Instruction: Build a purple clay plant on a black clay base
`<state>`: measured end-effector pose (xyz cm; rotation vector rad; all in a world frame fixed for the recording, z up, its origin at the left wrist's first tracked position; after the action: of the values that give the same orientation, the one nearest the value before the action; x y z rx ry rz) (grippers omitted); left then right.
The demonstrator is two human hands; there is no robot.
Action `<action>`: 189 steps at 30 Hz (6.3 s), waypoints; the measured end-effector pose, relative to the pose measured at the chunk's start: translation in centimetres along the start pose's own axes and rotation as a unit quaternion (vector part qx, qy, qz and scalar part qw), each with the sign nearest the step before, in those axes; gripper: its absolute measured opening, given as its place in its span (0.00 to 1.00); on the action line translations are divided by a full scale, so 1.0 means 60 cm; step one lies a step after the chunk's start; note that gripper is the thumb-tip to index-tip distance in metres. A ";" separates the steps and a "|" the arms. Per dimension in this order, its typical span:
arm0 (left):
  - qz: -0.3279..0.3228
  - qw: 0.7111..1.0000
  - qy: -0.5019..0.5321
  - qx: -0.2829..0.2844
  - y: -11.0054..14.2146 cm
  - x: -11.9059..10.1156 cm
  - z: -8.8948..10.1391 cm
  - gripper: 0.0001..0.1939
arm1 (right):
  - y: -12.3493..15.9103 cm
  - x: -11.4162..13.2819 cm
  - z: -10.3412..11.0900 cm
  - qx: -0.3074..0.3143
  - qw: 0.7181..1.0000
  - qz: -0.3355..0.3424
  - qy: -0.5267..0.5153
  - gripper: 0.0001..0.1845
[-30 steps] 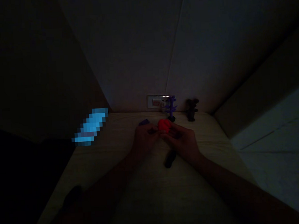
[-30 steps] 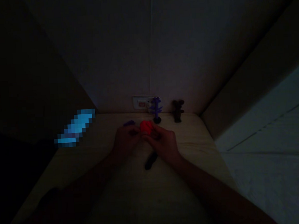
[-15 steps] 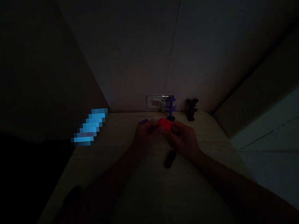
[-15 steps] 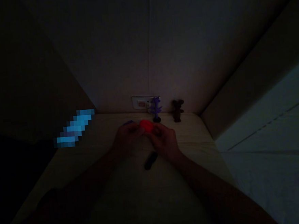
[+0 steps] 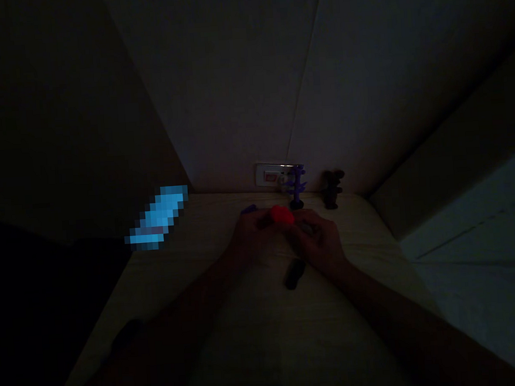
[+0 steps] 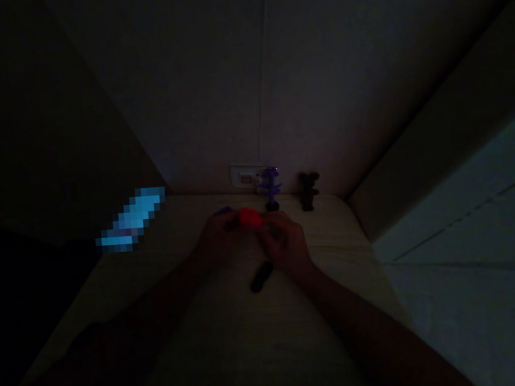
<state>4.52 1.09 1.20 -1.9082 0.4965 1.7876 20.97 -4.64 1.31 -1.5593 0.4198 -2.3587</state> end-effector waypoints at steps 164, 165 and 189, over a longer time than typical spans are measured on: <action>-0.116 0.943 -0.296 0.099 0.019 -0.009 -0.038 0.18 | -0.001 0.009 0.008 -0.069 0.987 -0.144 -0.036 0.08; -0.117 0.943 -0.296 0.100 0.020 -0.009 -0.038 0.18 | -0.002 0.008 0.008 -0.072 0.986 -0.145 -0.035 0.07; -0.094 0.952 -0.283 0.074 0.016 -0.003 -0.031 0.23 | -0.005 -0.016 0.005 -0.056 0.975 -0.172 -0.130 0.13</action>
<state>5.49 -0.79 1.33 -1.2125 0.2240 1.9879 21.61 -4.01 0.73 -2.1103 0.2401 -2.3539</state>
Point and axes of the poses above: each hand's wrist, its own y-axis away from the middle knuckle, its own z-axis out of the back of the hand, x = y × z, the point moved 3 cm from there along -y, towards the middle knuckle, and after that the axes turned 10 degrees about x, right-handed, at the moved point
